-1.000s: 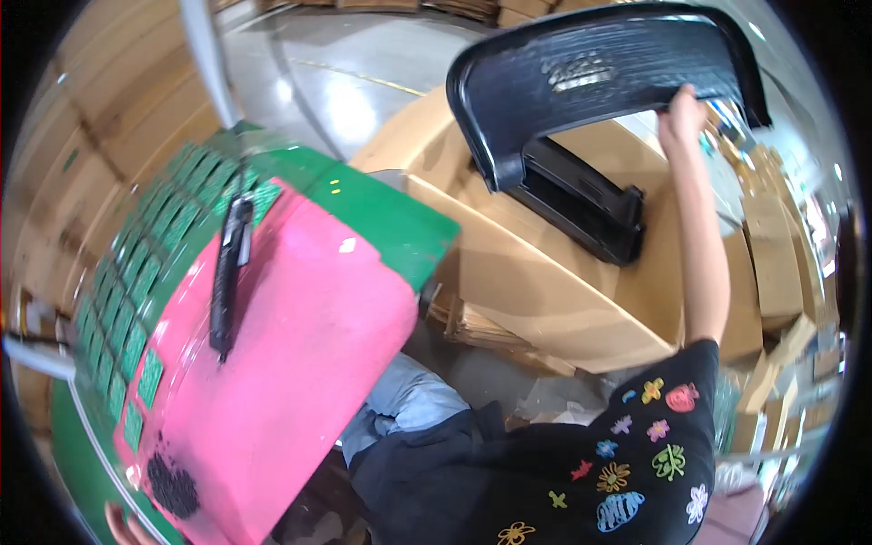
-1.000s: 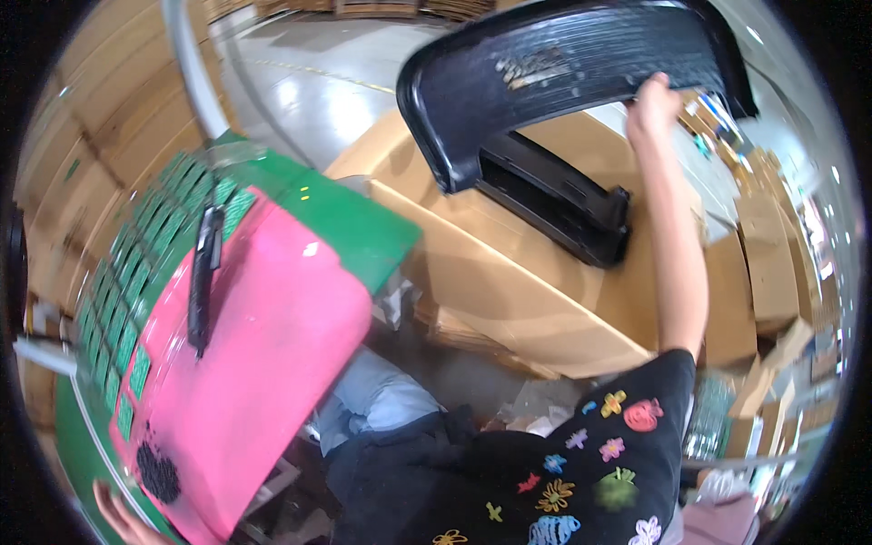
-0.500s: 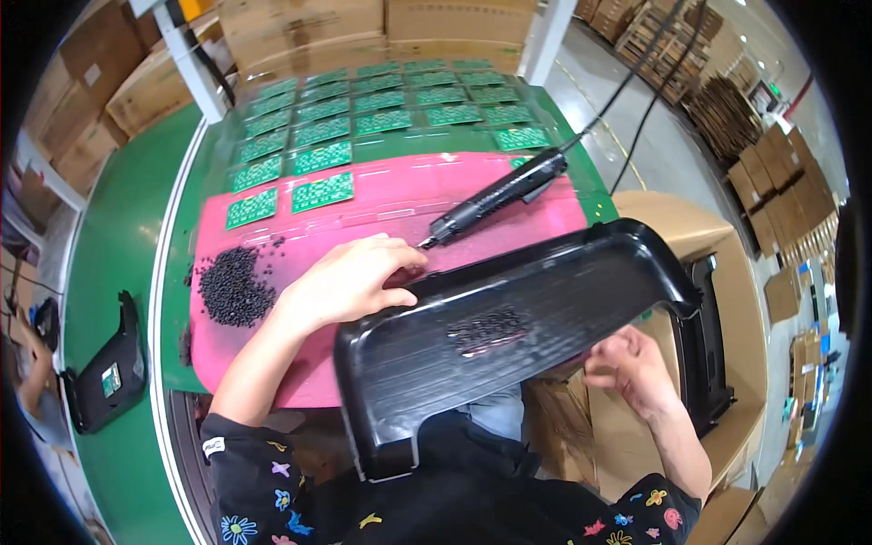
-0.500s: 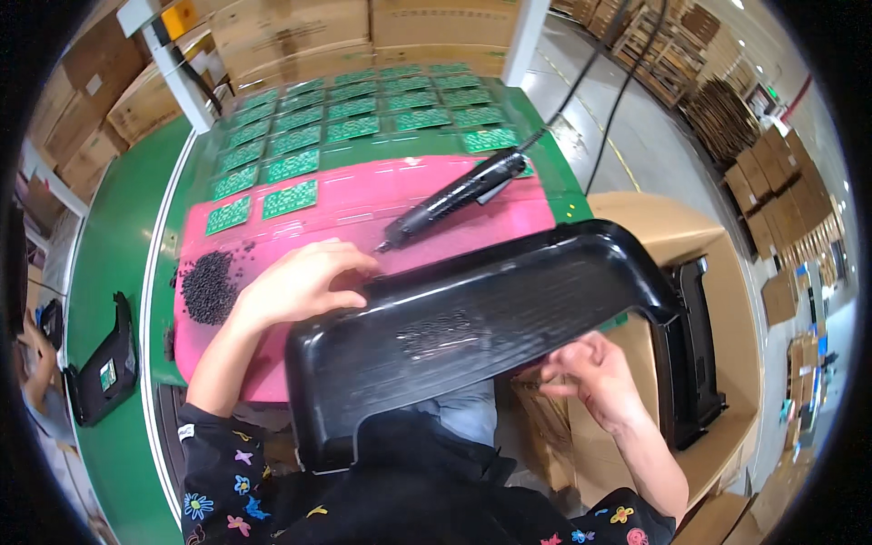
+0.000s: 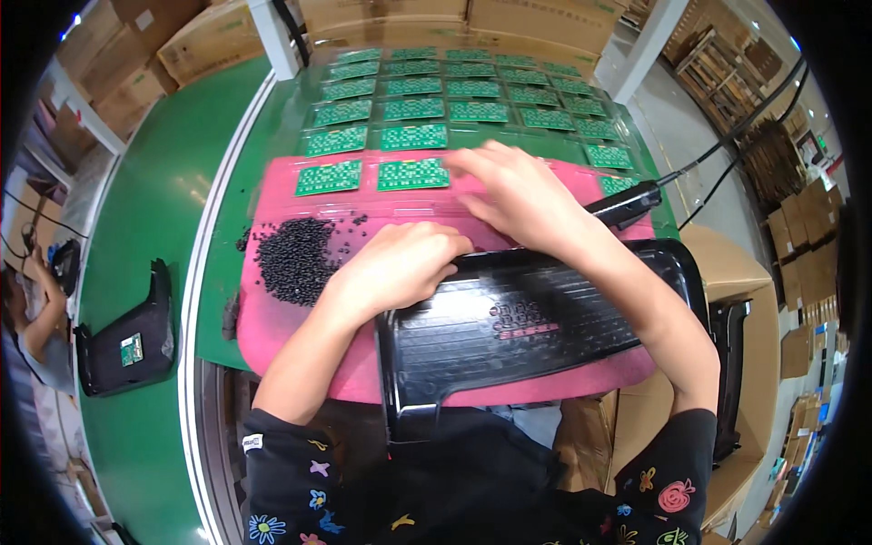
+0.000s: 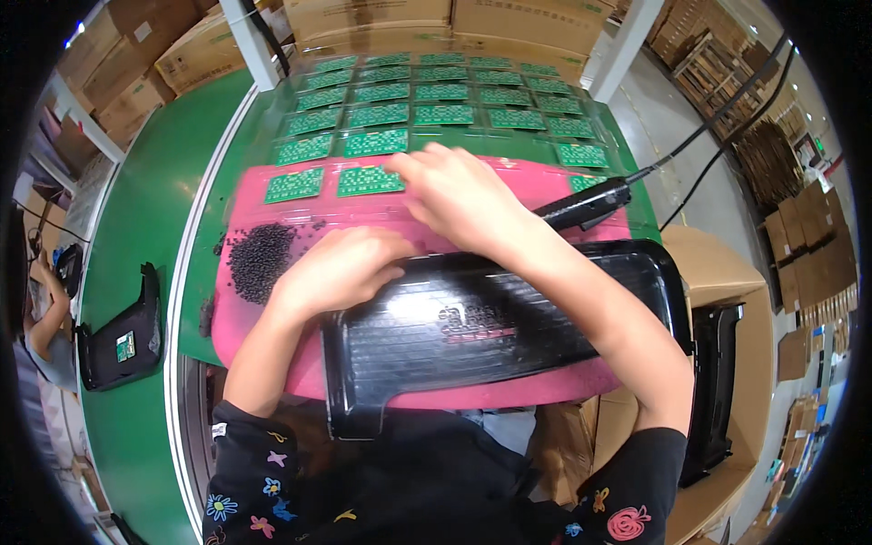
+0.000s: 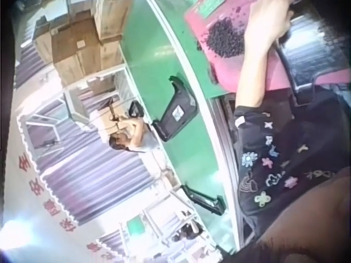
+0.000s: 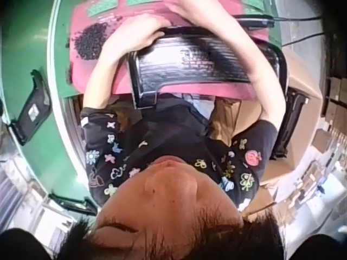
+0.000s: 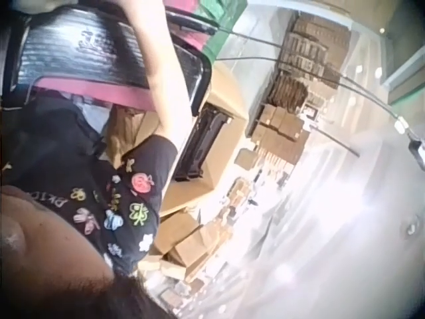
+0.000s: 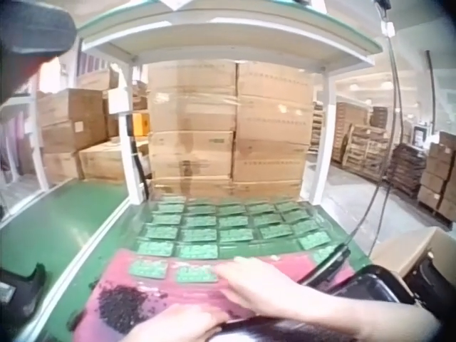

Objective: Assembling circuit boards into plastic housings using an electric screwdriver.

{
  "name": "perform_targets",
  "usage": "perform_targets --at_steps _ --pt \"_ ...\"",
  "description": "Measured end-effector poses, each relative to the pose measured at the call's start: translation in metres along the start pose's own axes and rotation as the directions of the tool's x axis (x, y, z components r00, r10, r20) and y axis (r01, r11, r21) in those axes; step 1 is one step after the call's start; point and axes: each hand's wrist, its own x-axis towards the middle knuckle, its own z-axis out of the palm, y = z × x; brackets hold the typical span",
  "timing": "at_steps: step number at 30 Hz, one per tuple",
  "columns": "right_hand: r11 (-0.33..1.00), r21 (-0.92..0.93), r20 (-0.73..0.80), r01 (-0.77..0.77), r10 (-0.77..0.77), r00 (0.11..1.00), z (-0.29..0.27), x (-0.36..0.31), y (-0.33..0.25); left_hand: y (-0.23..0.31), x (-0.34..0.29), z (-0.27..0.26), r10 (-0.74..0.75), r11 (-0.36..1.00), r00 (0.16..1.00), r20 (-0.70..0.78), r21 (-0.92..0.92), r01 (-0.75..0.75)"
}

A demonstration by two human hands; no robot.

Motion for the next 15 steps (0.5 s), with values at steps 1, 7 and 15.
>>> perform_targets --at_steps 1,7,15 --pt "1.000 0.010 -0.002 0.012 -0.012 1.000 0.013 0.018 0.004 -0.001 -0.001 0.001 0.021 1.000 1.000 -0.009 -0.009 -0.021" --pt "0.993 -0.021 0.279 -0.119 0.120 0.953 0.056 0.073 0.032 0.001 0.001 0.000 0.033 0.999 0.999 0.001 -0.010 -0.033" --pt "0.839 0.536 -0.320 -0.089 0.300 0.899 0.003 0.033 0.003 -0.002 -0.002 -0.007 -0.066 0.996 0.998 -0.014 0.058 0.067"
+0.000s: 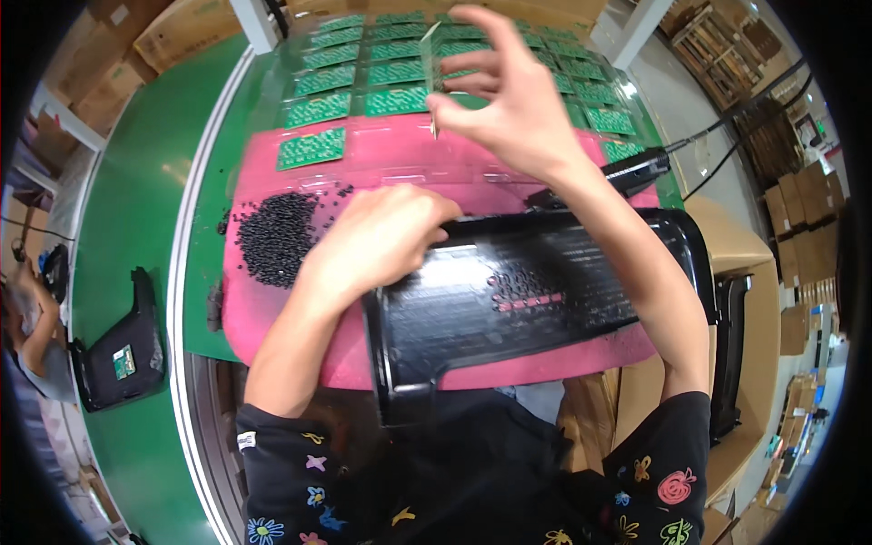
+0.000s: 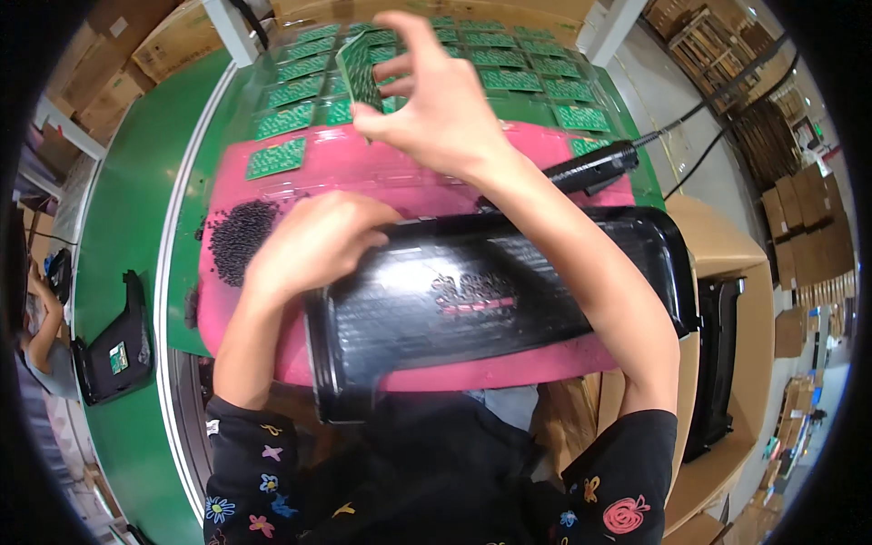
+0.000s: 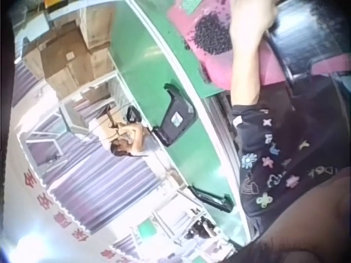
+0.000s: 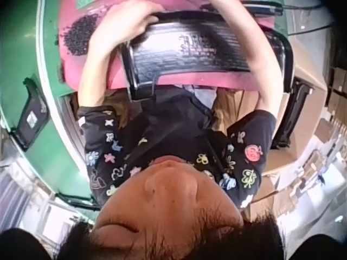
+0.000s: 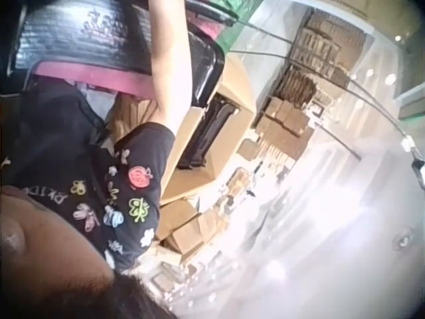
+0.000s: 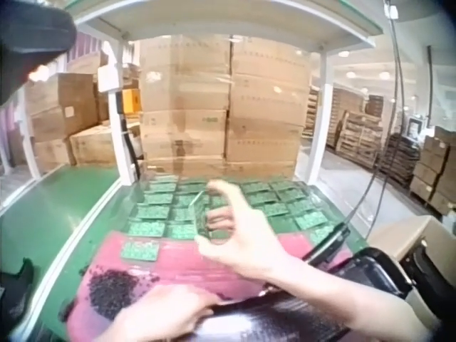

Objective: Assembling circuit boards into plastic housings using an electric screwdriver.

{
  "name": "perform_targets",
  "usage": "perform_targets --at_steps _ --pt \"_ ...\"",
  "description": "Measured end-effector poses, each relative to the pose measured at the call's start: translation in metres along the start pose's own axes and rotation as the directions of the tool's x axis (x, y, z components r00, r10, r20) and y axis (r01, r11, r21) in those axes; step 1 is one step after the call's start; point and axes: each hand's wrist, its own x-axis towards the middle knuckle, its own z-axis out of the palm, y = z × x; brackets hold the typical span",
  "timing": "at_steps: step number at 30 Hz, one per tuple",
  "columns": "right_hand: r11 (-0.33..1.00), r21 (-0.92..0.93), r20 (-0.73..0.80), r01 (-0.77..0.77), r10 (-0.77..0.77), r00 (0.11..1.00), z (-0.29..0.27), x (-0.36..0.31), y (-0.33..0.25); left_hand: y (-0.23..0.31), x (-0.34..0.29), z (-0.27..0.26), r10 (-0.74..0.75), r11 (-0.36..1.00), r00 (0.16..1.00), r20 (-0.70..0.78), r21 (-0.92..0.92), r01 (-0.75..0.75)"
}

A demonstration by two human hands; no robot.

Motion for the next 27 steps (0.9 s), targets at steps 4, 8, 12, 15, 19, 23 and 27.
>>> perform_targets --at_steps 4,8,12,15,19,23,27 --pt "0.867 0.431 0.057 -0.250 0.251 0.966 -0.040 -0.042 -0.060 0.003 -0.001 0.000 0.021 0.949 0.928 -0.372 -0.285 -0.136" --pt "0.840 0.538 -0.032 -0.064 0.096 0.995 -0.051 -0.093 -0.049 0.025 -0.001 0.000 -0.038 0.696 0.914 -0.403 -0.668 -0.265" --pt "0.854 0.505 -0.038 -0.129 0.171 0.985 -0.061 -0.120 -0.050 0.035 -0.002 0.006 -0.055 0.612 0.943 -0.329 -0.757 -0.228" --pt "0.847 0.497 -0.031 -0.191 0.237 0.971 -0.077 -0.141 -0.038 0.035 -0.002 0.009 -0.033 0.640 0.936 -0.350 -0.727 -0.249" --pt "0.947 0.183 0.083 -0.266 0.254 0.964 -0.093 -0.170 -0.007 0.034 -0.003 0.009 -0.059 0.693 0.995 -0.075 -0.721 -0.013" --pt "0.988 -0.066 0.270 -0.141 0.154 0.950 -0.100 -0.175 0.016 0.034 0.002 0.017 0.056 0.859 0.996 0.074 -0.512 -0.011" --pt "0.983 -0.155 0.325 -0.103 0.149 0.934 -0.097 -0.173 0.014 0.036 0.003 0.022 0.044 0.974 0.979 0.199 -0.226 0.002"
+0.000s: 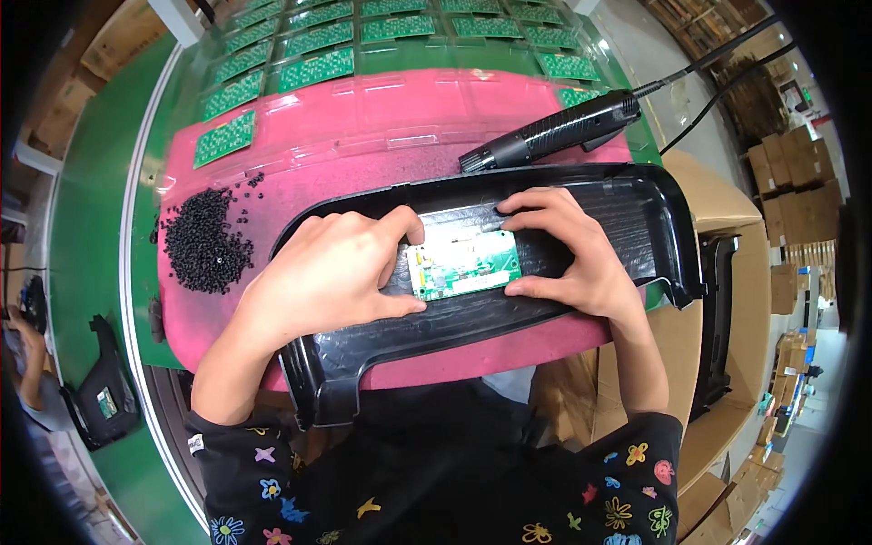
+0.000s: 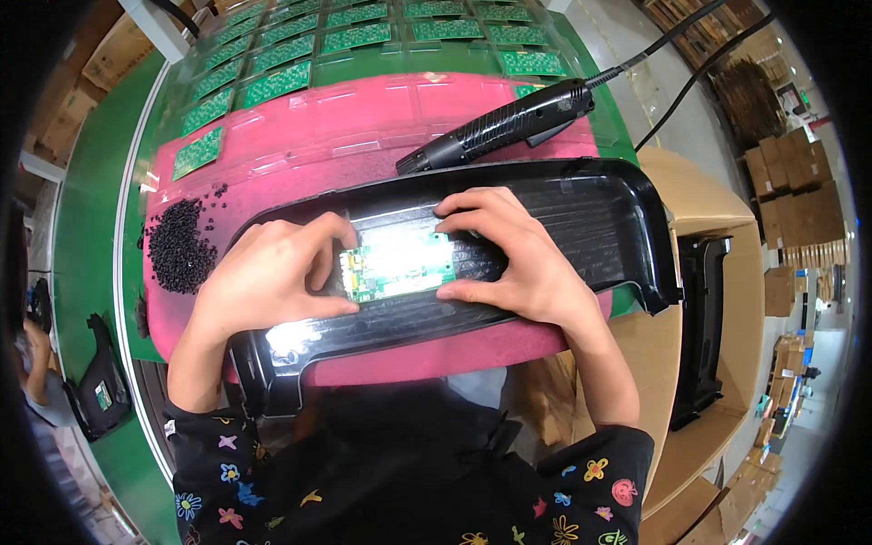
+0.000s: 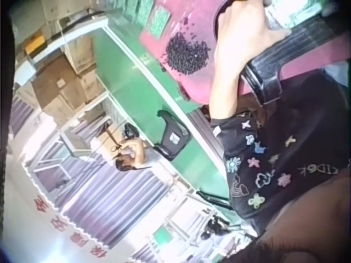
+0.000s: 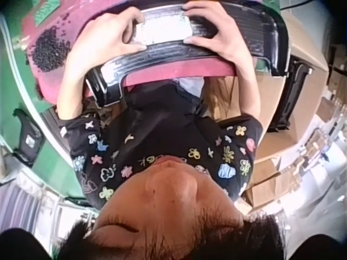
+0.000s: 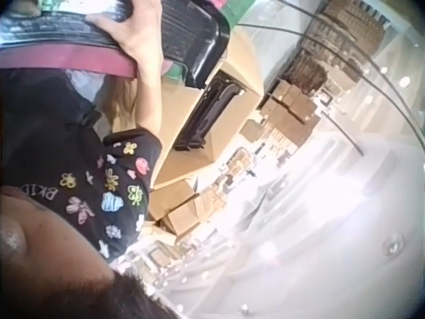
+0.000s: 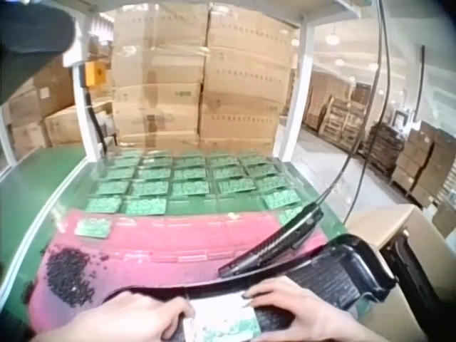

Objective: Assembling circuit boards into plastic housings using an electric screwdriver.

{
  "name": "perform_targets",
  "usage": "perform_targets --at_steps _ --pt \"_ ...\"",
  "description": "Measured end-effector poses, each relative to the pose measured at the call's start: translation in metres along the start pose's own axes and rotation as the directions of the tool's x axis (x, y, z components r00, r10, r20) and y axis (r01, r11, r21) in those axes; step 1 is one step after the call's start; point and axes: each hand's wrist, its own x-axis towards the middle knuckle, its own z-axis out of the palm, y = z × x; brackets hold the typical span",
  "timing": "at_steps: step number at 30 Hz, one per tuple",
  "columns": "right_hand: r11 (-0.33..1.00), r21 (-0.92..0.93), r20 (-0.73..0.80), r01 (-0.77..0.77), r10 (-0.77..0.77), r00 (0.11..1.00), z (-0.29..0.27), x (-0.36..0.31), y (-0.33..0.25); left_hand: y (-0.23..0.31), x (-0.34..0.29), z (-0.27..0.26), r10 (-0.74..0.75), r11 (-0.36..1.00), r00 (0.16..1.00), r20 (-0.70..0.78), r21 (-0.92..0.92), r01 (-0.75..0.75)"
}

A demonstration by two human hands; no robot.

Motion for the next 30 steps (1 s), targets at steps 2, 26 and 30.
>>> perform_targets --at_steps 2,26,30 --pt "1.000 -0.023 0.006 0.001 -0.001 1.000 0.002 0.000 0.000 -0.001 0.000 0.002 -0.004 0.998 1.000 0.008 0.057 0.003" --pt "0.966 0.157 -0.541 -0.204 0.257 0.801 -0.024 0.000 0.014 -0.067 -0.023 -0.050 0.011 0.964 0.757 -0.653 0.210 0.166" --pt "0.743 -0.585 -0.569 -0.325 -0.089 0.818 -0.052 0.034 0.025 -0.099 -0.033 -0.048 -0.217 0.868 0.773 -0.596 0.244 0.432"
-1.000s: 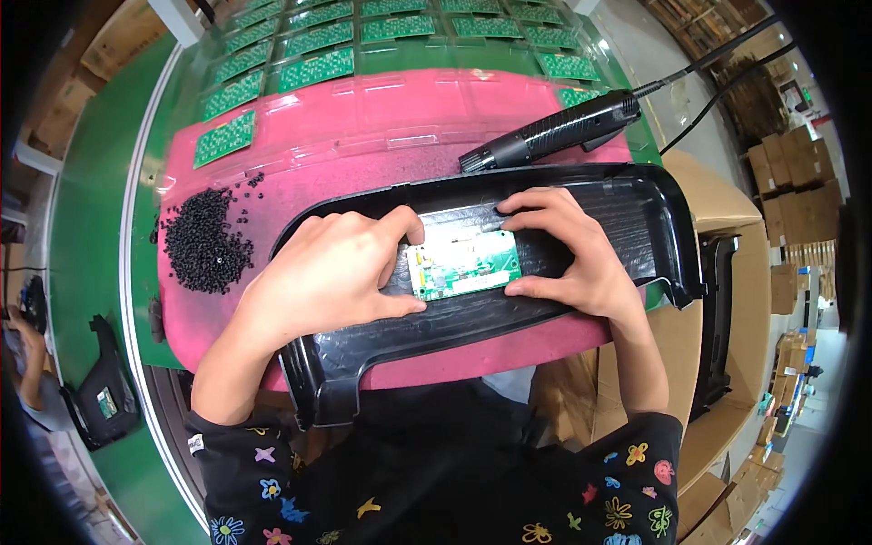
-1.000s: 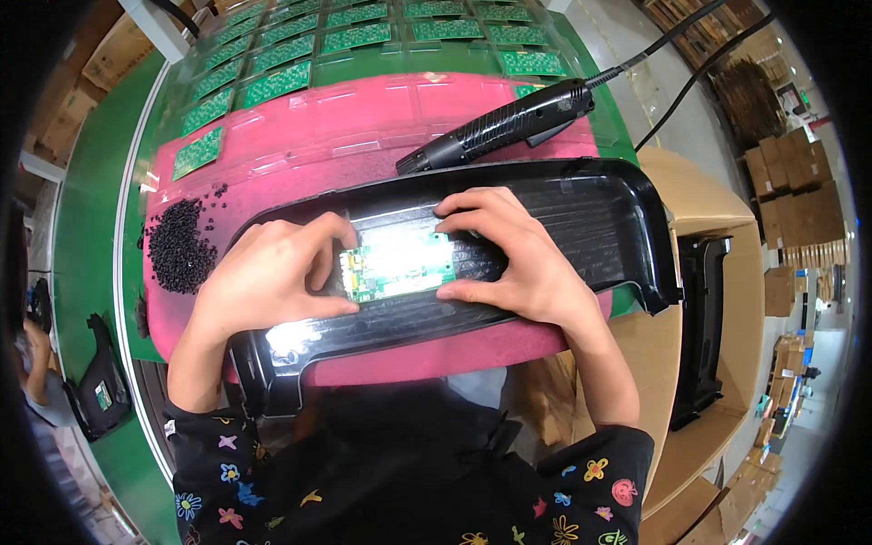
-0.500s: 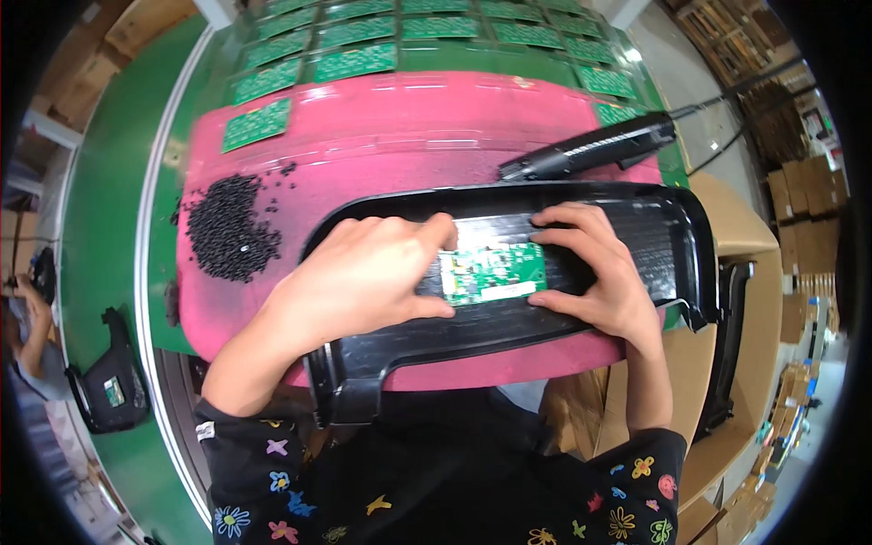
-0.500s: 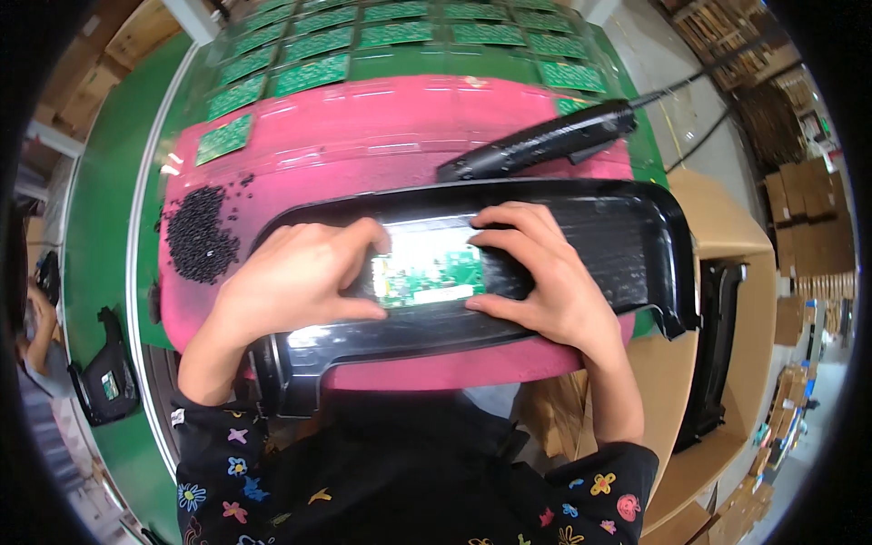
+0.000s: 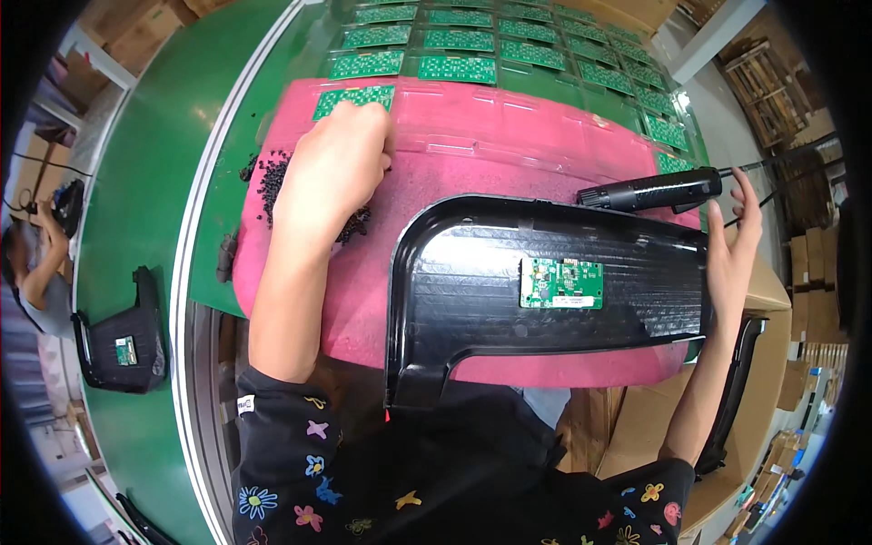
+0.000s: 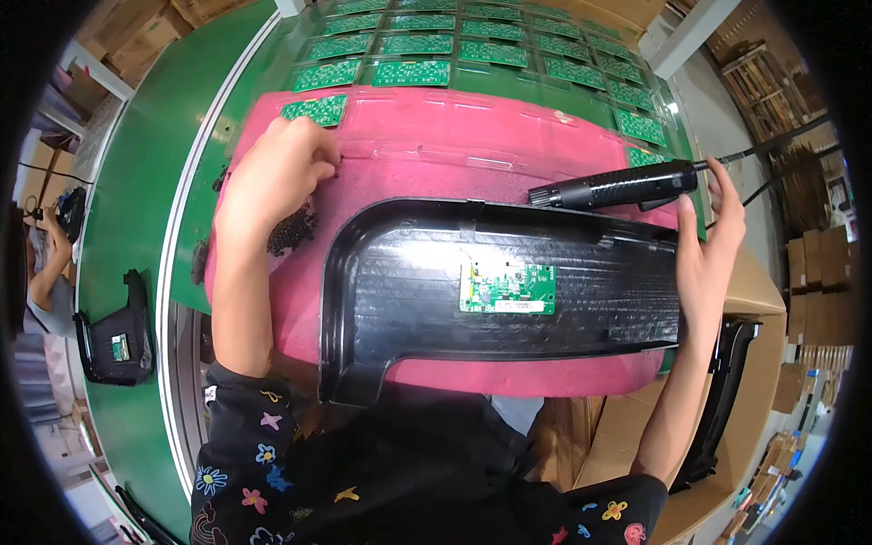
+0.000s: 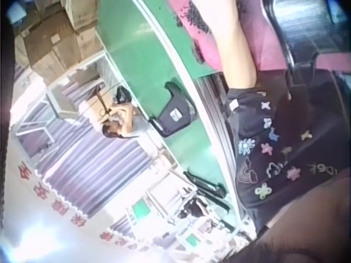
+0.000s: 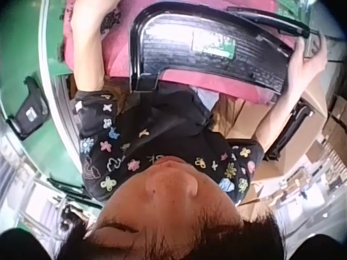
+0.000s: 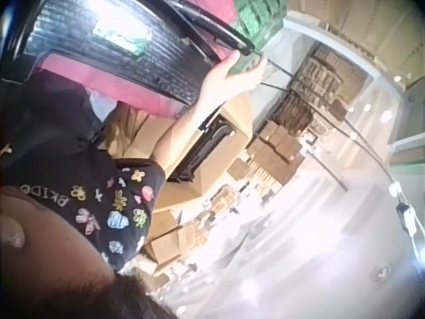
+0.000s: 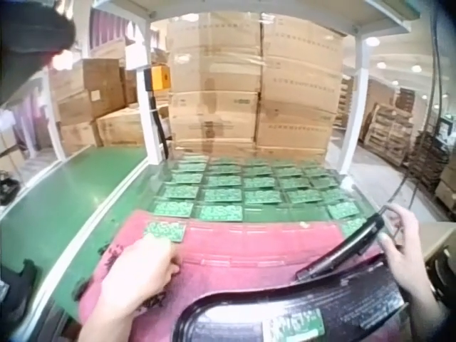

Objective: Assembling circuit boards into plastic housings using an electric screwdriver.

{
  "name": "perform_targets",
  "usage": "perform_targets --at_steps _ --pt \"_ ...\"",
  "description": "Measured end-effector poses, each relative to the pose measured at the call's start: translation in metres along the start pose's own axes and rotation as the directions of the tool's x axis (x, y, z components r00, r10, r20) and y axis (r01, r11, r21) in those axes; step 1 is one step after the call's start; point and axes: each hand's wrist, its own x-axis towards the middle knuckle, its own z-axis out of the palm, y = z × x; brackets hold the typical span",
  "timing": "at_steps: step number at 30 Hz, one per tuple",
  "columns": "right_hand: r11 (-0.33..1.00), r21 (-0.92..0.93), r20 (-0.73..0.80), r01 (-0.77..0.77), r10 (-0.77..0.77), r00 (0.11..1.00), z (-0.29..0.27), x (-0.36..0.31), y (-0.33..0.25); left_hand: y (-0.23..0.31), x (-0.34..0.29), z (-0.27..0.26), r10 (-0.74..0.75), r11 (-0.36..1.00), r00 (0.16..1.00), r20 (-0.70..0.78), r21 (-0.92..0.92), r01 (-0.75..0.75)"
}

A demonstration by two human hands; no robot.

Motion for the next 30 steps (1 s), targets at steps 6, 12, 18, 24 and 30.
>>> perform_targets --at_steps 6,12,18,24,30 --pt "0.631 0.573 0.364 -0.523 0.375 0.852 0.032 0.027 -0.003 -0.002 0.020 0.008 -0.130 0.989 0.953 0.274 -0.030 0.143" --pt "0.355 0.895 0.176 -0.271 0.277 0.945 0.069 0.027 -0.081 0.001 0.022 0.001 -0.095 0.991 0.953 0.288 -0.067 0.119" --pt "-0.303 0.943 0.232 -0.135 0.311 0.922 0.057 0.034 -0.098 0.039 0.021 0.001 0.453 0.747 0.889 -0.062 -0.518 -0.417" --pt "-0.499 0.867 0.170 -0.011 0.274 0.947 -0.002 0.028 -0.130 0.072 0.003 0.011 0.551 0.614 0.832 -0.067 -0.642 -0.459" --pt "-0.409 0.912 0.103 -0.020 0.182 0.978 -0.007 0.020 -0.129 0.077 0.007 0.023 0.611 0.460 0.770 -0.186 -0.708 -0.536"
